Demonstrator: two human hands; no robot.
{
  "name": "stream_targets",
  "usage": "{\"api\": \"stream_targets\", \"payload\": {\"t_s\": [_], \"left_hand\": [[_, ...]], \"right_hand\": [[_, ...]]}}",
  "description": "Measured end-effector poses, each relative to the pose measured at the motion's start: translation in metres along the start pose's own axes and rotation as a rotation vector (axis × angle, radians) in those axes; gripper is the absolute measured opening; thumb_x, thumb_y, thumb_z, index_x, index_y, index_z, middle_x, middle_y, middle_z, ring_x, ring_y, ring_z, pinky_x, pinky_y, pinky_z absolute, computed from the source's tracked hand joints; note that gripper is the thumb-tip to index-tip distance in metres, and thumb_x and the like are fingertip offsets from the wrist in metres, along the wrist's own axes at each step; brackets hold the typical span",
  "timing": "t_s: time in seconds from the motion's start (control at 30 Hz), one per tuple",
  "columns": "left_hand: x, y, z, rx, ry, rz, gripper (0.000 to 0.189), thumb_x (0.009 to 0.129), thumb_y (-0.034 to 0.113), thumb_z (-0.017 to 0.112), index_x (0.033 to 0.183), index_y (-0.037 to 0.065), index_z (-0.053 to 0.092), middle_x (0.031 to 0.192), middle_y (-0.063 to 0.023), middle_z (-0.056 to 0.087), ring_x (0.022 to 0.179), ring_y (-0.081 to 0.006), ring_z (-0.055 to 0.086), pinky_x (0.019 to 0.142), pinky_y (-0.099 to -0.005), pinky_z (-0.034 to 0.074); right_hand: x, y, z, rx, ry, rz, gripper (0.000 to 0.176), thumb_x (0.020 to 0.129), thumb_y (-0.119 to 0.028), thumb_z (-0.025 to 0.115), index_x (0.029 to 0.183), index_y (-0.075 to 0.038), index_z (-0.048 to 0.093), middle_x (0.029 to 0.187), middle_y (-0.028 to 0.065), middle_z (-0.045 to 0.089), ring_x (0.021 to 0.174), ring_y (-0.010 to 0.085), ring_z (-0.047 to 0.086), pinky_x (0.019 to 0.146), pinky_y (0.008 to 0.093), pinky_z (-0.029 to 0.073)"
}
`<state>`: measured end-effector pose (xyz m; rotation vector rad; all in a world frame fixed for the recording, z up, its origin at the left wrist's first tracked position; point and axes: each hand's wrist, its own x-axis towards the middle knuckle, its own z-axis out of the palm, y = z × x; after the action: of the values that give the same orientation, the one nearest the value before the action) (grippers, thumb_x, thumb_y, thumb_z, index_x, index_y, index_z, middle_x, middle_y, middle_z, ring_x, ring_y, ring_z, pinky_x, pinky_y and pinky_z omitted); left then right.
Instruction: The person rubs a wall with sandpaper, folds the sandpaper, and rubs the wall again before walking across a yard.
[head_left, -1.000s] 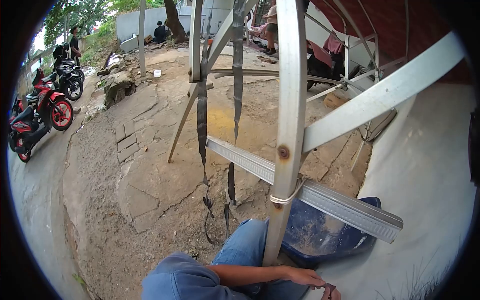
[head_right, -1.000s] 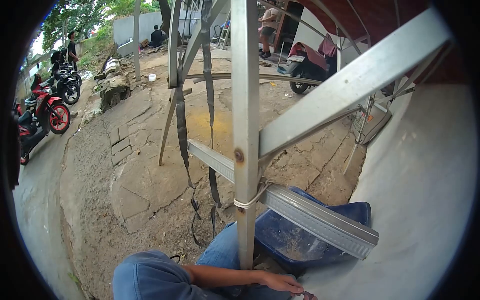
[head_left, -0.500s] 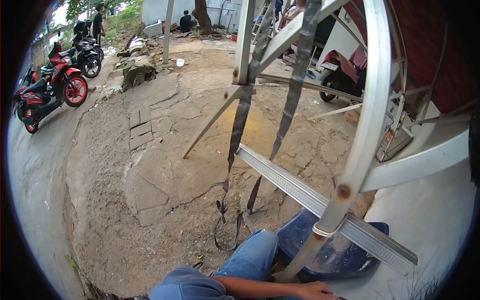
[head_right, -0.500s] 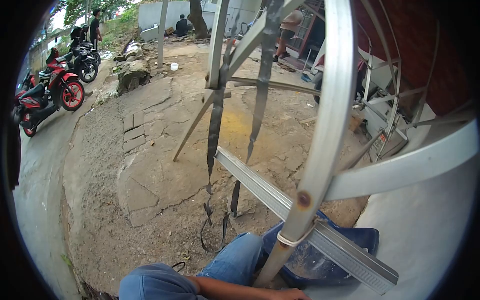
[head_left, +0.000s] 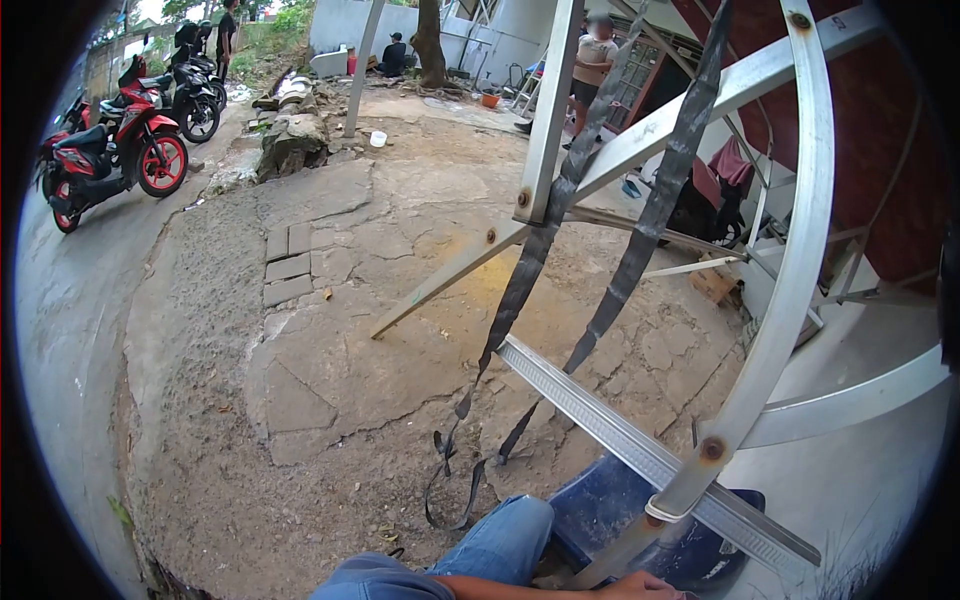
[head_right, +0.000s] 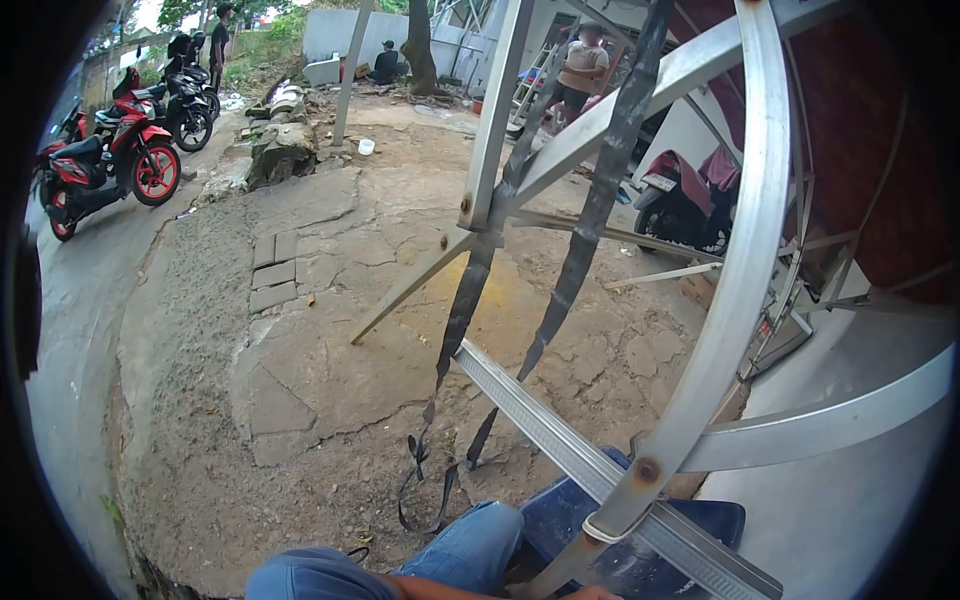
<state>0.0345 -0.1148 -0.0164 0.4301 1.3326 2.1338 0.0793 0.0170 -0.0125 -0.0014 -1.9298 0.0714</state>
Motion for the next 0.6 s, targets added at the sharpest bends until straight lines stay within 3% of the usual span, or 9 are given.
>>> {"api": "stream_targets", "payload": {"t_s": [0.07,0.13,0.23,0.3,0.4,0.5,0.6], "left_hand": [[0.006,-0.007,0.000,0.028,0.004,0.008,0.034,0.087,0.032,0.060,0.112,0.010,0.067,0.102,-0.0076,0.068,0.093,-0.0164,0.060,0.083,-0.0318,0.047],[0.026,-0.036,0.002,0.038,0.113,0.277,0.028,0.084,0.027,0.066,0.098,0.002,0.069,0.087,-0.0100,0.071,0.078,-0.0153,0.064,0.069,-0.0328,0.049],[0.028,-0.037,0.004,-0.117,0.215,0.210,0.031,0.081,0.027,0.071,0.098,0.001,0.070,0.089,-0.0078,0.071,0.081,-0.0129,0.063,0.072,-0.0313,0.049],[0.026,-0.036,0.000,-0.115,0.229,0.245,0.032,0.081,0.029,0.071,0.098,0.001,0.070,0.089,-0.0072,0.071,0.081,-0.0126,0.063,0.074,-0.0310,0.049],[0.019,-0.026,0.000,-0.153,0.247,0.260,0.035,0.081,0.031,0.071,0.099,0.001,0.070,0.089,-0.0064,0.071,0.082,-0.0126,0.062,0.076,-0.0305,0.049],[0.017,-0.023,0.000,-0.188,0.247,0.244,0.036,0.079,0.032,0.073,0.098,0.001,0.070,0.089,-0.0060,0.070,0.084,-0.0133,0.062,0.077,-0.0305,0.049],[0.016,-0.023,0.002,-0.126,0.277,0.242,0.034,0.079,0.030,0.072,0.097,0.002,0.070,0.088,-0.0073,0.070,0.082,-0.0158,0.064,0.076,-0.0317,0.049]], "right_hand": [[0.008,-0.012,0.003,0.022,0.021,0.006,0.024,0.083,-0.019,0.070,0.067,-0.003,0.064,0.061,0.0073,0.060,0.051,0.0228,0.056,0.046,0.0316,0.045],[0.009,-0.017,0.006,0.037,0.040,0.021,0.024,0.084,-0.018,0.070,0.065,-0.003,0.063,0.062,0.0077,0.060,0.051,0.0229,0.056,0.046,0.0310,0.045],[0.008,-0.020,0.014,0.098,0.044,0.053,0.018,0.083,-0.013,0.070,0.069,-0.004,0.062,0.064,0.0077,0.061,0.051,0.0221,0.057,0.045,0.0299,0.047],[0.016,-0.024,0.021,-0.078,0.187,-0.392,0.013,0.081,-0.010,0.071,0.075,-0.006,0.061,0.065,0.0066,0.062,0.053,0.0206,0.059,0.045,0.0297,0.048],[0.014,-0.037,0.019,-0.016,0.098,-0.264,0.012,0.080,-0.008,0.071,0.079,-0.007,0.059,0.069,0.0052,0.063,0.056,0.0202,0.061,0.047,0.0307,0.051],[-0.018,-0.009,0.032,-0.074,0.208,-0.350,0.019,0.080,-0.017,0.074,0.080,-0.003,0.061,0.073,0.0074,0.064,0.059,0.0202,0.061,0.051,0.0297,0.052],[-0.034,-0.002,0.029,0.053,0.159,-0.262,0.018,0.082,-0.016,0.071,0.082,0.000,0.063,0.074,0.0090,0.065,0.056,0.0182,0.058,0.049,0.0293,0.048]]}}
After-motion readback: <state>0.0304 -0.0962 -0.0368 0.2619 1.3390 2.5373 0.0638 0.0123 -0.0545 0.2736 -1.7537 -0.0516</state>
